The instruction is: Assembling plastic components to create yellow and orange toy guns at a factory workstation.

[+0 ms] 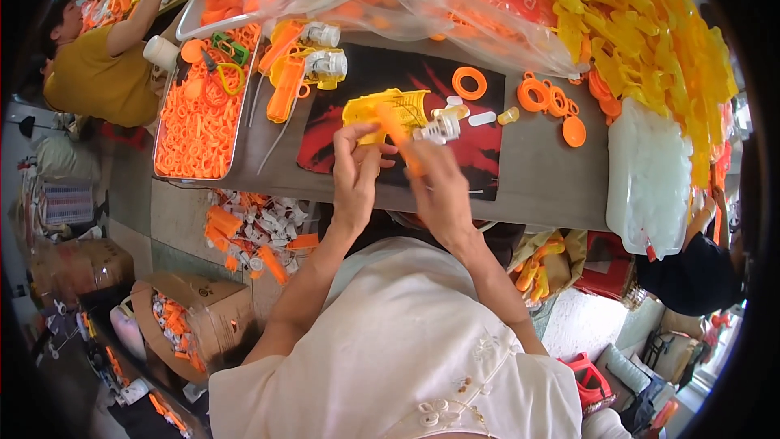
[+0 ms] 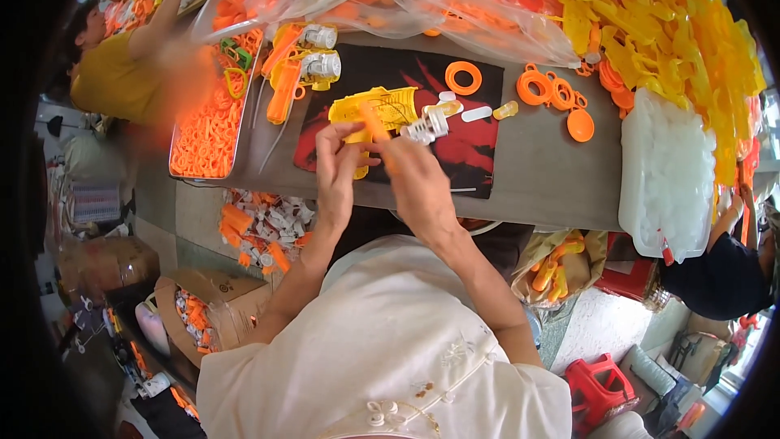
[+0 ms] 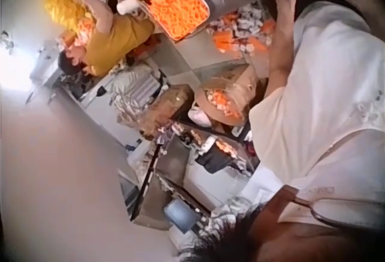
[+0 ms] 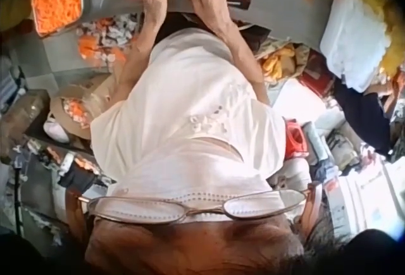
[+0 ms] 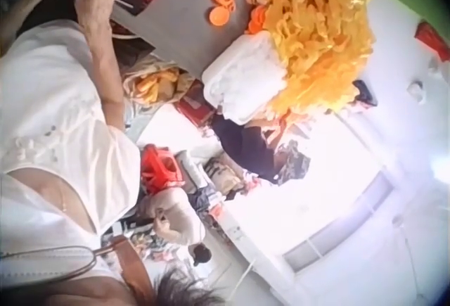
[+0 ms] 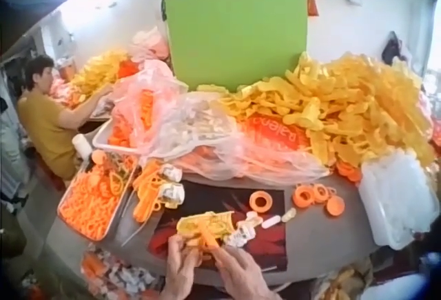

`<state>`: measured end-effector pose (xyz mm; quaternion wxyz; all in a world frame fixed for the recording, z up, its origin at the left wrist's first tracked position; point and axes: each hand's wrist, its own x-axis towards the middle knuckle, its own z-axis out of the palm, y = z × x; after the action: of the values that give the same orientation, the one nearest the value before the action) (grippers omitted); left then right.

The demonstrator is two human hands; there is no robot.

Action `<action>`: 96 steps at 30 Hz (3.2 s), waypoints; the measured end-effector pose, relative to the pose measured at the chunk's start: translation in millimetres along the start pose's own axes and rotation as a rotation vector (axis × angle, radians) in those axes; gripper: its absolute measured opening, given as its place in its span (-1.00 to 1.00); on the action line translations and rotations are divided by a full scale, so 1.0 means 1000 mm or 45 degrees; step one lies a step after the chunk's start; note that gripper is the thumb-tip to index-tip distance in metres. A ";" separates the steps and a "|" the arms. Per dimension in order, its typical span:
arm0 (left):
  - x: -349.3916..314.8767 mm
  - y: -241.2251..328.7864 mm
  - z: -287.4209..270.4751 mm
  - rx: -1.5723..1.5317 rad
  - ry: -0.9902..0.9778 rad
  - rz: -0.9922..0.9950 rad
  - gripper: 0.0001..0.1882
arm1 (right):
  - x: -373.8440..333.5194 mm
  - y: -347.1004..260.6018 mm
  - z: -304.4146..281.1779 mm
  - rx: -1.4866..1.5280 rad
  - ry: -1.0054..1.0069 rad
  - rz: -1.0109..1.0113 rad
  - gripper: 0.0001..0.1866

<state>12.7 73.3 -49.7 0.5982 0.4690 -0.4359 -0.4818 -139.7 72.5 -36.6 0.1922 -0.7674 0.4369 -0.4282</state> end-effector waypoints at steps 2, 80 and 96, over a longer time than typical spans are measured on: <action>0.003 0.006 0.002 -0.175 0.080 -0.093 -0.50 | 0.002 -0.013 -0.006 0.010 -0.270 -0.079 -0.38; 0.014 -0.022 -0.035 1.036 0.114 0.411 -0.64 | 0.054 0.040 0.012 -0.195 -0.569 0.118 -0.50; 0.012 -0.025 -0.032 1.204 0.160 0.547 -0.66 | 0.050 0.048 0.014 -0.059 -0.543 0.225 -0.45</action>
<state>41.4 64.0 -79.3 0.4314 0.6160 -0.6555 -0.0697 -139.4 3.1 -52.1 0.2993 -0.8034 0.4616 -0.2278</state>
